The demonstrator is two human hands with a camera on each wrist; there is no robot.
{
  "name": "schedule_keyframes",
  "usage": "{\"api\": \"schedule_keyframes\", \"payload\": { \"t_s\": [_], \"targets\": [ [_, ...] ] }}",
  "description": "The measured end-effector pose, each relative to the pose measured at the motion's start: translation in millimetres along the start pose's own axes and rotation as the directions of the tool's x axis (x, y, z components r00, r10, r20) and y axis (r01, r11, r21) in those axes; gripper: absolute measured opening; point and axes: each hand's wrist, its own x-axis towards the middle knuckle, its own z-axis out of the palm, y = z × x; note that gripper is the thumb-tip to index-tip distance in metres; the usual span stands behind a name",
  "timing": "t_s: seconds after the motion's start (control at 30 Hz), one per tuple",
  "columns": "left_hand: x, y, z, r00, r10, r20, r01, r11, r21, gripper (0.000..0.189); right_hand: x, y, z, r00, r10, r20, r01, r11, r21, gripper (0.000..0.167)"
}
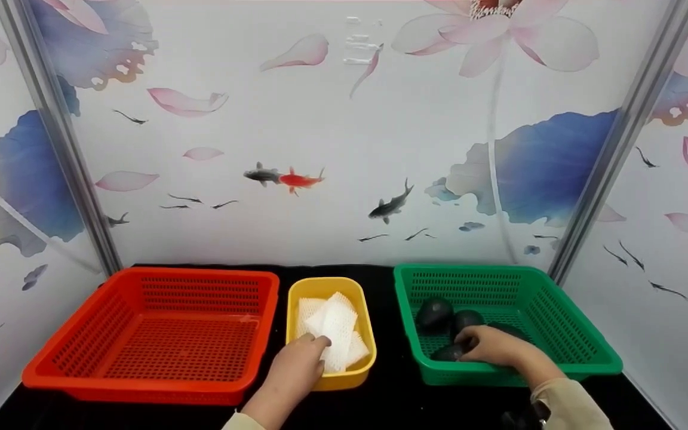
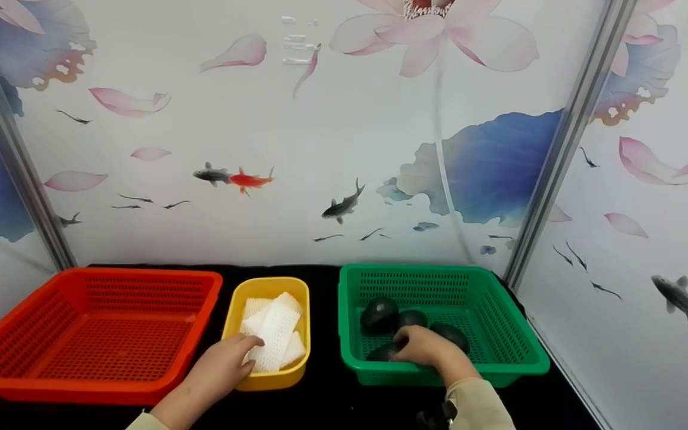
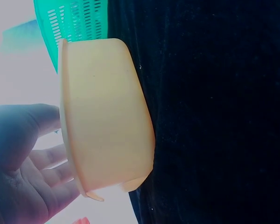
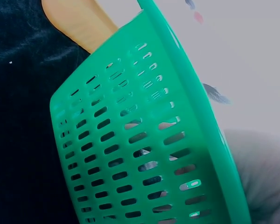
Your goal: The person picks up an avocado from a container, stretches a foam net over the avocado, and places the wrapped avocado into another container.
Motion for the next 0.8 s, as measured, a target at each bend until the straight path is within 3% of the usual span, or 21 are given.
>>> {"api": "schedule_keyframes", "payload": {
  "t_s": [0.37,0.8],
  "targets": [
    [2.8,1.3,3.2,0.999,-0.01,-0.034,0.009,1.0,-0.012,0.029,5.2,4.9,0.5,0.998,-0.054,0.03,0.053,0.998,0.032,0.046],
    [4.8,1.1,5.8,0.997,-0.081,0.009,0.082,0.997,-0.012,0.027,11.4,7.5,0.6,0.994,-0.101,0.029,0.1,0.995,0.025,0.045]
  ]
}}
